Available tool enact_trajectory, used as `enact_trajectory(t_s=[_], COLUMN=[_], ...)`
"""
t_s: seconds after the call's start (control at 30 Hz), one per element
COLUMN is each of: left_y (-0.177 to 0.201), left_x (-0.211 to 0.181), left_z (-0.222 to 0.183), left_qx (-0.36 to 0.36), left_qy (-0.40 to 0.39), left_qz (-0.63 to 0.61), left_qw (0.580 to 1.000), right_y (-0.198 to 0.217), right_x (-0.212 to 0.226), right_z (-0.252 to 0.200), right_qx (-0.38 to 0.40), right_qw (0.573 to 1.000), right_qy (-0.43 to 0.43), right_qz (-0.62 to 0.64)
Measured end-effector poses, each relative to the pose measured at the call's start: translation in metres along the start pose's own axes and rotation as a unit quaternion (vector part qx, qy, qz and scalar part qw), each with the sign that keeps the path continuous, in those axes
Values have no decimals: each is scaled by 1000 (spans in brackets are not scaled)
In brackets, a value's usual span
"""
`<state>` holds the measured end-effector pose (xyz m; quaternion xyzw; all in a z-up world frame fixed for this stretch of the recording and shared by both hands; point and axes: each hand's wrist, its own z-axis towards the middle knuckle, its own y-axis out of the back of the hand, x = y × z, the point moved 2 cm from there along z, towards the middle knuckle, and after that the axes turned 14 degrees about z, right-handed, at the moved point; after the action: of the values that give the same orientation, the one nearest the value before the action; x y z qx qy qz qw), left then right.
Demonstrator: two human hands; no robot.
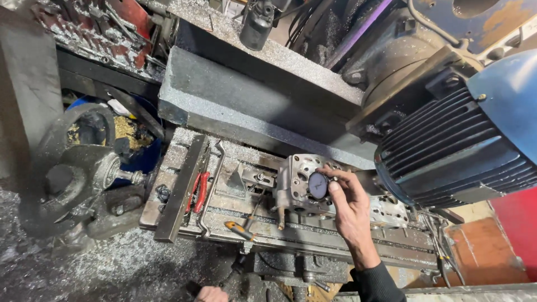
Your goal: The person retrieves tools from a drawer and carries them to a milling machine. They position a flat bar under the machine cutter on an engine cylinder head, tighten clamps with a wrench, fit a dial indicator gauge onto the head, and adjust the setup while the machine surfaces the head.
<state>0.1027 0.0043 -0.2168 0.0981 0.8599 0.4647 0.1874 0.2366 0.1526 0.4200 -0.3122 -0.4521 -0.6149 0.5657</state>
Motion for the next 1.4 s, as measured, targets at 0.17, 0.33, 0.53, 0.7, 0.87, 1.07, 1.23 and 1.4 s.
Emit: enact_trajectory(t_s=[0.17, 0.33, 0.53, 0.7, 0.87, 1.07, 1.23, 1.4], left_y=[20, 81, -3, -28, -38, 36, 48, 113], left_x=[21, 23, -40, -60, -28, 14, 20, 38], left_z=[11, -30, 33, 39, 39, -2, -12, -67], left_qx=[-287, -128, -71, -99, -101, -32, 107, 77], left_qy=[98, 108, -171, -272, -322, -230, -240, -151], left_qz=[-122, -89, 155, 166, 108, 15, 82, 3], left_qw=[945, 982, 970, 943, 935, 972, 961, 986], right_y=[4, 2, 0, 1, 5, 8, 11, 11], right_x=[0, 1, -1, 1, 1, 0, -4, 2], right_z=[0, -1, 0, -1, 1, -2, -1, -6], right_qx=[7, -5, -8, 1, -10, 18, -1, 3], right_qw=[1000, 999, 1000, 1000, 1000, 1000, 999, 998], right_qy=[1, -30, -18, -20, -23, 8, -19, -47], right_qz=[9, 13, -4, 8, 4, 12, 26, 40])
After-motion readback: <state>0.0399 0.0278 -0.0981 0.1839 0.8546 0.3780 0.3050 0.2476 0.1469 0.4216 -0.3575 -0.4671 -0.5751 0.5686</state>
